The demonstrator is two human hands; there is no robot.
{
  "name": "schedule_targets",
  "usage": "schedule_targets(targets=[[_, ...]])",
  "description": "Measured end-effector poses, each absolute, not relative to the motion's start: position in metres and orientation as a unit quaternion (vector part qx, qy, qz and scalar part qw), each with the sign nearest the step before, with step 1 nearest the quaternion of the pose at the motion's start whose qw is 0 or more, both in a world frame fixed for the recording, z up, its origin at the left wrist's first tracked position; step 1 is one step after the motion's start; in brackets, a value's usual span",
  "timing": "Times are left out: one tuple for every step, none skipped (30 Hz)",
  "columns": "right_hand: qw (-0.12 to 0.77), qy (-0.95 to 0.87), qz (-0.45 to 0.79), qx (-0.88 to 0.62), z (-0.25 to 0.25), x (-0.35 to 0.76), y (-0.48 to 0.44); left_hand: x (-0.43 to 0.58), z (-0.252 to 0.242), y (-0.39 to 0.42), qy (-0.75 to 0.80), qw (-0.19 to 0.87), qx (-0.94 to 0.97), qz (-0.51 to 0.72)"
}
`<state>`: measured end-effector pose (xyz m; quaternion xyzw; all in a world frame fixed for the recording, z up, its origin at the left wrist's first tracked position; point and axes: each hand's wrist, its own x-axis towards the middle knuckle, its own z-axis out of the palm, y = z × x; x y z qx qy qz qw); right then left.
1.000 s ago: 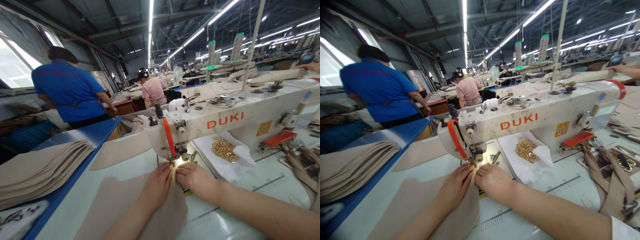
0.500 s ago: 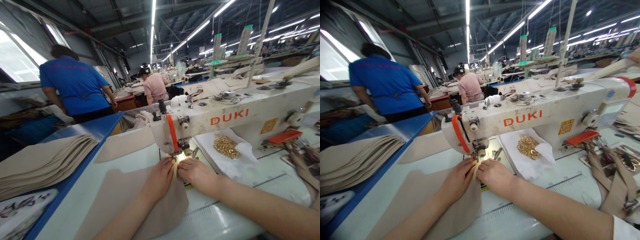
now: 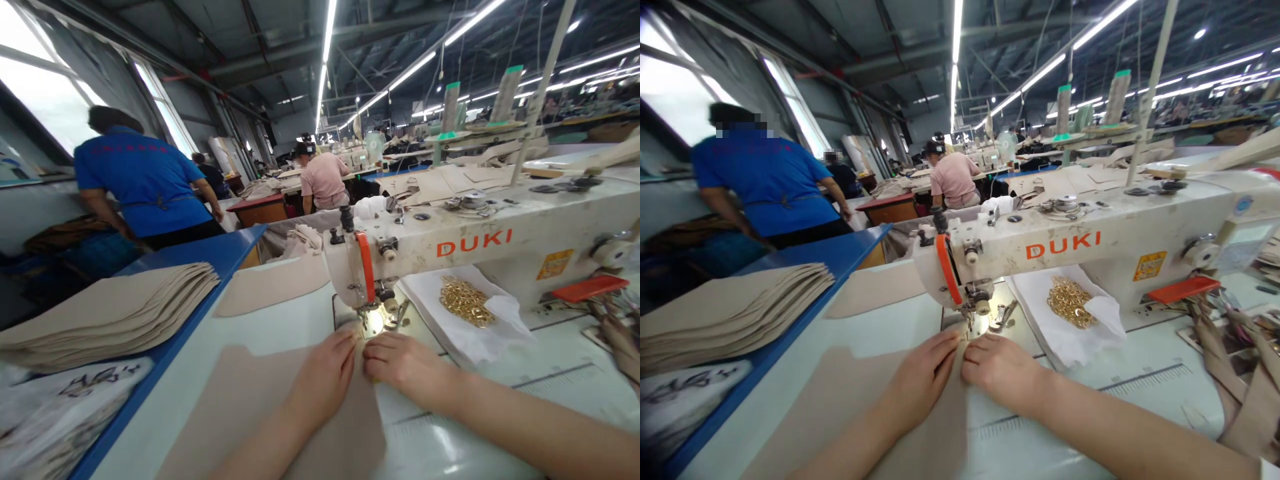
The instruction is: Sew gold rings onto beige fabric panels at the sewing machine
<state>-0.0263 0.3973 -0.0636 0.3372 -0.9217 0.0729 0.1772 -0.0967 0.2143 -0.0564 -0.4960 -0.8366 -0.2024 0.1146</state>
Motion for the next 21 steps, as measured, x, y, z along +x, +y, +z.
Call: schedule_targets(targets=[[0.186, -0.912, 0.074, 0.359, -0.064, -0.024, 0.395, -0.09, -0.056, 0.207, -0.838, 0.111, -0.494, -0.206], [0.195, -0.902, 0.074, 0.378, -0.065, -0.021, 0.392, -0.083, -0.056, 0.201, -0.839, 0.106, -0.491, -0.21], [0.205, -0.894, 0.073, 0.391, -0.065, -0.02, 0.391, -0.078, -0.056, 0.196, -0.84, 0.101, -0.488, -0.216], [0.213, -0.889, 0.072, 0.399, -0.065, -0.019, 0.39, -0.074, -0.055, 0.193, -0.842, 0.098, -0.482, -0.223], [0.219, -0.886, 0.07, 0.402, -0.065, -0.018, 0.389, -0.072, -0.055, 0.192, -0.844, 0.095, -0.476, -0.23], [0.223, -0.885, 0.068, 0.402, -0.064, -0.018, 0.389, -0.072, -0.055, 0.192, -0.846, 0.093, -0.467, -0.239], [0.225, -0.885, 0.066, 0.402, -0.064, -0.018, 0.389, -0.073, -0.055, 0.194, -0.849, 0.092, -0.457, -0.248], [0.224, -0.886, 0.063, 0.4, -0.063, -0.018, 0.389, -0.076, -0.055, 0.198, -0.852, 0.09, -0.446, -0.258], [0.223, -0.888, 0.06, 0.399, -0.063, -0.018, 0.39, -0.079, -0.055, 0.202, -0.856, 0.088, -0.435, -0.267], [0.222, -0.889, 0.057, 0.396, -0.063, -0.018, 0.39, -0.082, -0.054, 0.206, -0.859, 0.087, -0.424, -0.274], [0.223, -0.891, 0.055, 0.393, -0.063, -0.019, 0.39, -0.086, -0.054, 0.21, -0.861, 0.085, -0.416, -0.28], [0.223, -0.892, 0.055, 0.388, -0.064, -0.019, 0.391, -0.088, -0.053, 0.214, -0.863, 0.083, -0.408, -0.286], [0.222, -0.895, 0.055, 0.383, -0.065, -0.02, 0.391, -0.09, -0.051, 0.217, -0.864, 0.08, -0.402, -0.292], [0.221, -0.897, 0.057, 0.378, -0.065, -0.02, 0.39, -0.091, -0.05, 0.219, -0.865, 0.076, -0.397, -0.297], [0.219, -0.899, 0.061, 0.375, -0.066, -0.021, 0.39, -0.092, -0.048, 0.22, -0.867, 0.069, -0.392, -0.301], [0.216, -0.9, 0.067, 0.371, -0.067, -0.021, 0.389, -0.091, -0.047, 0.22, -0.868, 0.062, -0.388, -0.305], [0.215, -0.901, 0.075, 0.368, -0.067, -0.02, 0.388, -0.09, -0.047, 0.22, -0.869, 0.053, -0.384, -0.309], [0.215, -0.902, 0.085, 0.365, -0.068, -0.02, 0.388, -0.089, -0.047, 0.22, -0.87, 0.045, -0.38, -0.311], [0.215, -0.901, 0.096, 0.364, -0.068, -0.02, 0.387, -0.088, -0.048, 0.22, -0.871, 0.04, -0.377, -0.314], [0.217, -0.899, 0.11, 0.364, -0.069, -0.02, 0.386, -0.087, -0.049, 0.22, -0.872, 0.038, -0.373, -0.315], [0.222, -0.896, 0.122, 0.365, -0.07, -0.02, 0.386, -0.086, -0.05, 0.22, -0.874, 0.038, -0.368, -0.316]])
